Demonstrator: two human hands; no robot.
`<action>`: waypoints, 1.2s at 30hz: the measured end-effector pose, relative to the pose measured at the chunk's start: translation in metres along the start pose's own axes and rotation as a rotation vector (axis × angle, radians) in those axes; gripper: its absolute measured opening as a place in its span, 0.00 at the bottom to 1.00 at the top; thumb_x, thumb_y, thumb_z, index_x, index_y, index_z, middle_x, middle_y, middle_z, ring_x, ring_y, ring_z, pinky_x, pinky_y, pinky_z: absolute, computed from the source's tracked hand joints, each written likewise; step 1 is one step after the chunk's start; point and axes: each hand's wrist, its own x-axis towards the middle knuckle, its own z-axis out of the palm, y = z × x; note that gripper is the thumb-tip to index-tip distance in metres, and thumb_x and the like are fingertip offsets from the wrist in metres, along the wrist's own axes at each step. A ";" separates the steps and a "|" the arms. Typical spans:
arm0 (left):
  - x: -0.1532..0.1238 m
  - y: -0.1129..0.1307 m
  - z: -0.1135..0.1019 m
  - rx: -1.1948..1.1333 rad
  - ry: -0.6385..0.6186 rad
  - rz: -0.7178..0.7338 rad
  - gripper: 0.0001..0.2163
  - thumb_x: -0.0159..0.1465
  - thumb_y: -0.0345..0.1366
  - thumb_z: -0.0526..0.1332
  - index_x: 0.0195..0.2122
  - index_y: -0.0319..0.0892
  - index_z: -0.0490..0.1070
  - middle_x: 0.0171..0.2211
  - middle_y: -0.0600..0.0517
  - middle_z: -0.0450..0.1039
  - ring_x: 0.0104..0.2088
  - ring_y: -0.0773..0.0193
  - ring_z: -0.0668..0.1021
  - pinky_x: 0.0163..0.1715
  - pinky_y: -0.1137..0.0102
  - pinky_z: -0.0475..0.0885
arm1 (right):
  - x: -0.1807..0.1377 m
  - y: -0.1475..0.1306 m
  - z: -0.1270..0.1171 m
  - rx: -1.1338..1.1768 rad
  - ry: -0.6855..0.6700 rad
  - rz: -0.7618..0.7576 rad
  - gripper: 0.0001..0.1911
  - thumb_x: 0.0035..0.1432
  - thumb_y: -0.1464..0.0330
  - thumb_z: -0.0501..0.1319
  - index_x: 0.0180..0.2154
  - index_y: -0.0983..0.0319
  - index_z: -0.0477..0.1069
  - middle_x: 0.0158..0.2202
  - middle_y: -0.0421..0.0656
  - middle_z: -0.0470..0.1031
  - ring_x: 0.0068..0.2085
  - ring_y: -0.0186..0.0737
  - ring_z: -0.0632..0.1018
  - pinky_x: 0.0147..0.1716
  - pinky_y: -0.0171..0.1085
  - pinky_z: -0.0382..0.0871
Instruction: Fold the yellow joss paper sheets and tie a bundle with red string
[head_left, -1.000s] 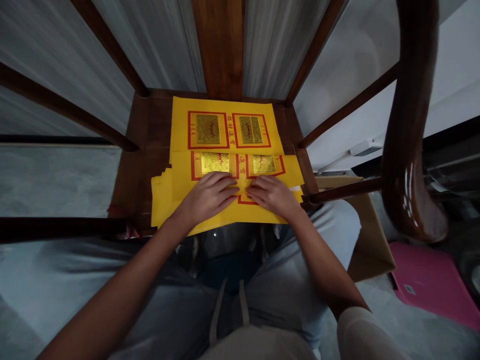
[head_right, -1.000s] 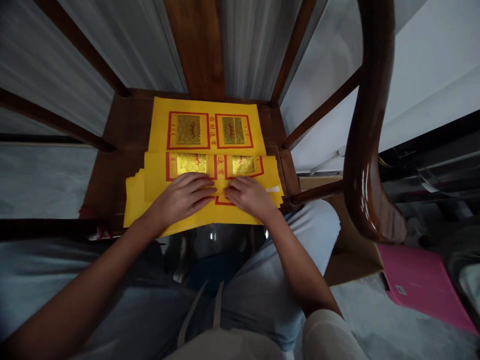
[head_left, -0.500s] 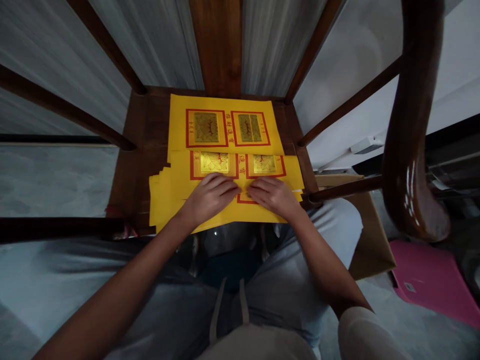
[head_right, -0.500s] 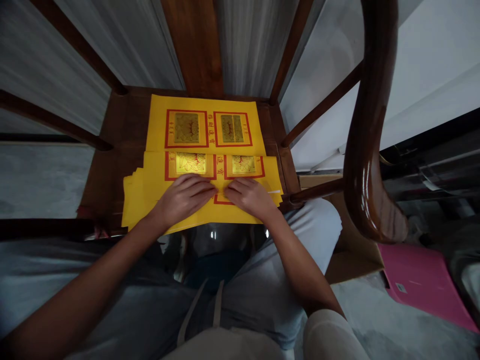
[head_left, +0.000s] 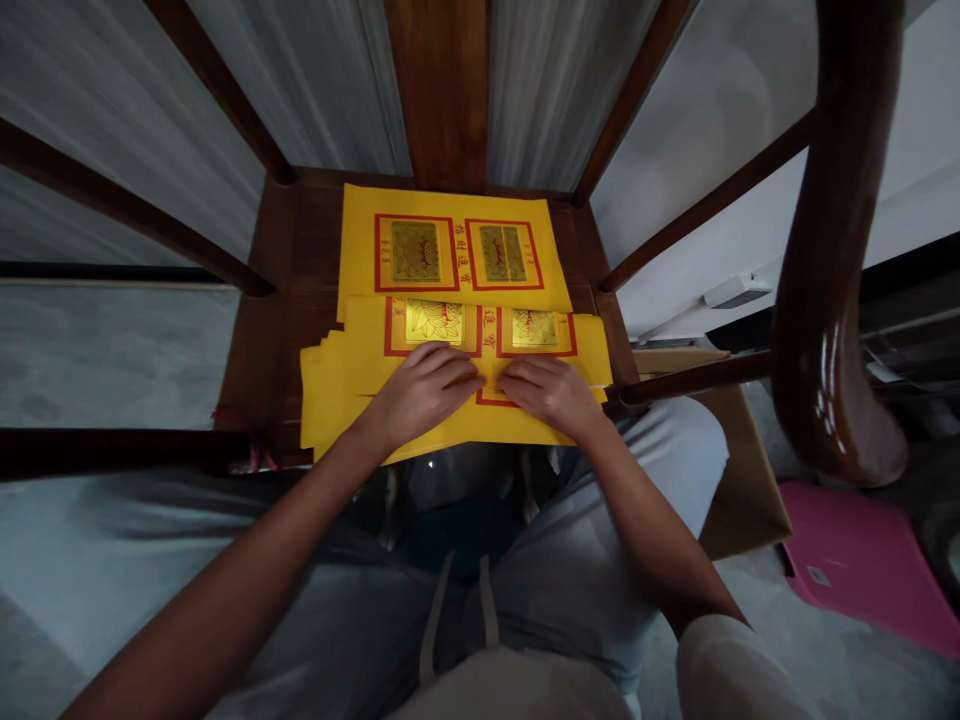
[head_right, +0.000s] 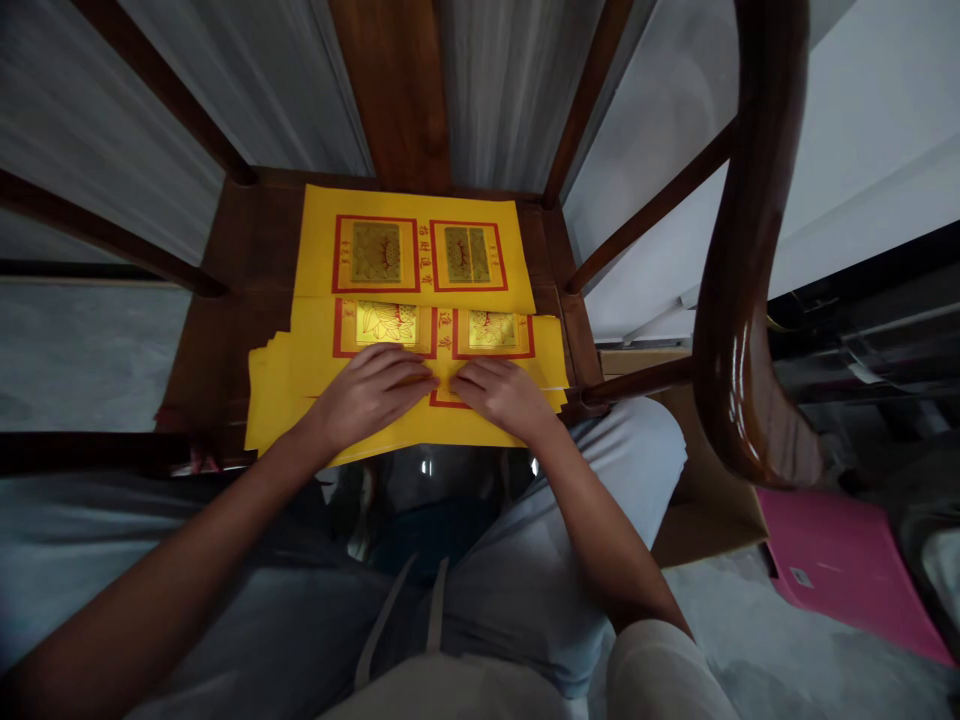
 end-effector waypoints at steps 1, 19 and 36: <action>0.000 0.000 0.000 -0.012 0.000 -0.015 0.12 0.73 0.29 0.60 0.49 0.47 0.83 0.43 0.47 0.84 0.51 0.53 0.81 0.57 0.54 0.74 | 0.000 0.000 0.001 0.014 -0.010 0.004 0.12 0.74 0.73 0.57 0.42 0.61 0.81 0.41 0.45 0.83 0.43 0.42 0.82 0.44 0.41 0.79; -0.007 -0.009 0.005 -0.180 -0.030 -0.159 0.13 0.76 0.39 0.58 0.48 0.47 0.84 0.55 0.46 0.81 0.62 0.50 0.77 0.65 0.46 0.70 | -0.022 0.030 -0.005 0.265 0.051 0.295 0.18 0.68 0.63 0.67 0.56 0.59 0.78 0.64 0.55 0.74 0.67 0.55 0.73 0.66 0.59 0.71; -0.005 -0.013 -0.006 0.015 -0.073 -0.565 0.27 0.77 0.46 0.48 0.72 0.42 0.65 0.73 0.44 0.63 0.75 0.42 0.59 0.74 0.41 0.48 | -0.038 0.022 -0.003 0.115 -0.011 0.263 0.21 0.71 0.56 0.63 0.58 0.59 0.79 0.69 0.51 0.72 0.74 0.56 0.65 0.71 0.59 0.65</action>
